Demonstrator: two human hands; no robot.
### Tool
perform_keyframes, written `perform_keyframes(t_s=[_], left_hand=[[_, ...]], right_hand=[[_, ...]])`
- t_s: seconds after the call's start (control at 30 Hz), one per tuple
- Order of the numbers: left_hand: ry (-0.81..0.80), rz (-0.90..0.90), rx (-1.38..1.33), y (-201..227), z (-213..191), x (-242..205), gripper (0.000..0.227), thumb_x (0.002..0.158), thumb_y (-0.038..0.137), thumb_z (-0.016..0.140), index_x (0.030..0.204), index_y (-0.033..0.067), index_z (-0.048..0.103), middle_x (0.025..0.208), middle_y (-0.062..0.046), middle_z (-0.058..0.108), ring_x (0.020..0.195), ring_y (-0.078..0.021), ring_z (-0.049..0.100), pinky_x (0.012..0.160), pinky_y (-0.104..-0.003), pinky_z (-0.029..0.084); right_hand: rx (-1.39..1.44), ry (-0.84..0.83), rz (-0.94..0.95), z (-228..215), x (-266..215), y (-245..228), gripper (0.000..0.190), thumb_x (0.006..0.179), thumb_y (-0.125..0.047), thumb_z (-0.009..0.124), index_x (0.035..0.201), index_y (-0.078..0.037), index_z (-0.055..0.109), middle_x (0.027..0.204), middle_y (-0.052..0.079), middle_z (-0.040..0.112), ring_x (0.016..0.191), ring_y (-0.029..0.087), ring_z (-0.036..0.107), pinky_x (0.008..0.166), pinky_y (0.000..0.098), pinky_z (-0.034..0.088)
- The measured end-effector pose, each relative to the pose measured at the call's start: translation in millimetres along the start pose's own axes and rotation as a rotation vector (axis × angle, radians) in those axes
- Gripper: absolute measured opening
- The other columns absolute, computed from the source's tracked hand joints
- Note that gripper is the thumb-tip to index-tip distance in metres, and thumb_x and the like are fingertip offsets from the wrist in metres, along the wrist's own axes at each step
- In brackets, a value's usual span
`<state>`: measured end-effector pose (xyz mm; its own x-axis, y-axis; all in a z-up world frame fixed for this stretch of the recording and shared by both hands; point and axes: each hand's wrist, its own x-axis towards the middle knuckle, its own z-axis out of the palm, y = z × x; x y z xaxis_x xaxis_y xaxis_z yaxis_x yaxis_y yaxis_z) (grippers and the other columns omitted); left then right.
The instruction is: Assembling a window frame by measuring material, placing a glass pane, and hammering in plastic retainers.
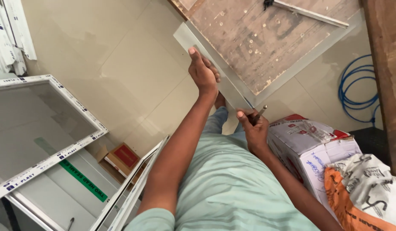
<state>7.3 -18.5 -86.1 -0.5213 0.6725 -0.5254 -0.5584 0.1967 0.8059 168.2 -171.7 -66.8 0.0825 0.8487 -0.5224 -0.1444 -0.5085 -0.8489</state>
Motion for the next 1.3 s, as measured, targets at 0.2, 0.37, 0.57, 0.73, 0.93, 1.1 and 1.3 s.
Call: perform_keyframes(t_s=[0.2,0.37,0.57,0.73,0.93,1.1,1.3], left_hand=[[-0.09,-0.072,0.02,35.7,-15.6,-28.6,0.053,0.097,0.063,0.048,0.081,0.013,0.054,0.058,-0.002,0.051,0.043,-0.0154,0.052,0.037,-0.032,0.044],[-0.152,-0.059,-0.091,49.7,-52.3,-30.3,0.036,0.098,0.044,0.063,0.091,0.0091,0.058,0.072,-0.006,0.062,0.059,-0.0209,0.067,0.053,-0.038,0.06],[-0.317,-0.177,-0.131,51.6,-85.3,-38.4,0.031,0.098,0.032,0.07,0.103,0.002,0.064,0.096,-0.019,0.076,0.084,-0.0277,0.076,0.077,-0.042,0.065],[-0.308,-0.212,-0.214,29.5,-93.5,-33.1,0.031,0.097,0.028,0.07,0.108,0.0007,0.063,0.103,-0.021,0.076,0.091,-0.03,0.077,0.084,-0.045,0.065],[-0.322,-0.169,-0.279,18.5,-102.1,-35.1,0.028,0.1,0.025,0.068,0.11,-0.0003,0.062,0.108,-0.023,0.074,0.096,-0.0324,0.075,0.089,-0.047,0.064],[-0.365,-0.15,-0.298,22.0,-106.6,-37.9,0.026,0.103,0.025,0.066,0.11,0.0016,0.06,0.115,-0.024,0.072,0.107,-0.0325,0.073,0.097,-0.049,0.062],[-0.409,-0.24,-0.308,27.0,-119.4,-42.1,0.038,0.103,0.03,0.063,0.122,-0.0032,0.061,0.124,-0.024,0.07,0.11,-0.0351,0.072,0.101,-0.047,0.06]], right_hand=[[-0.086,0.009,0.046,-30.1,-11.9,5.1,0.023,0.091,-0.026,0.08,0.099,-0.005,0.077,0.076,-0.005,0.061,0.065,0.004,0.049,0.057,0.022,0.039],[-0.141,0.07,0.003,-49.0,1.7,-54.3,0.019,0.093,-0.026,0.077,0.093,-0.007,0.073,0.075,-0.004,0.061,0.061,0.004,0.047,0.053,0.0219,0.036],[-0.318,0.156,-0.028,-64.1,63.7,-123.7,0.021,0.1,-0.025,0.073,0.093,-0.006,0.069,0.075,-0.001,0.058,0.058,0.005,0.046,0.05,0.0224,0.034],[-0.111,0.152,-0.106,-75.7,91.9,-160.7,0.031,0.105,-0.037,0.063,0.104,-0.008,0.074,0.081,-0.005,0.058,0.064,0.006,0.05,0.053,0.0226,0.041],[-0.005,0.077,-0.155,-56.3,83.6,-155.8,0.058,0.118,-0.053,0.053,0.111,0.002,0.07,0.086,0.002,0.055,0.08,0.012,0.055,0.073,0.0273,0.047],[-0.036,0.054,-0.193,-40.6,70.3,-150.3,0.068,0.117,-0.054,0.045,0.108,0.008,0.071,0.084,0.0,0.054,0.08,0.012,0.053,0.074,0.0298,0.05],[-0.254,0.098,-0.231,4.1,51.8,-156.6,0.05,0.113,-0.043,0.059,0.11,0.005,0.073,0.075,0.005,0.061,0.063,0.012,0.059,0.061,0.0294,0.056]])
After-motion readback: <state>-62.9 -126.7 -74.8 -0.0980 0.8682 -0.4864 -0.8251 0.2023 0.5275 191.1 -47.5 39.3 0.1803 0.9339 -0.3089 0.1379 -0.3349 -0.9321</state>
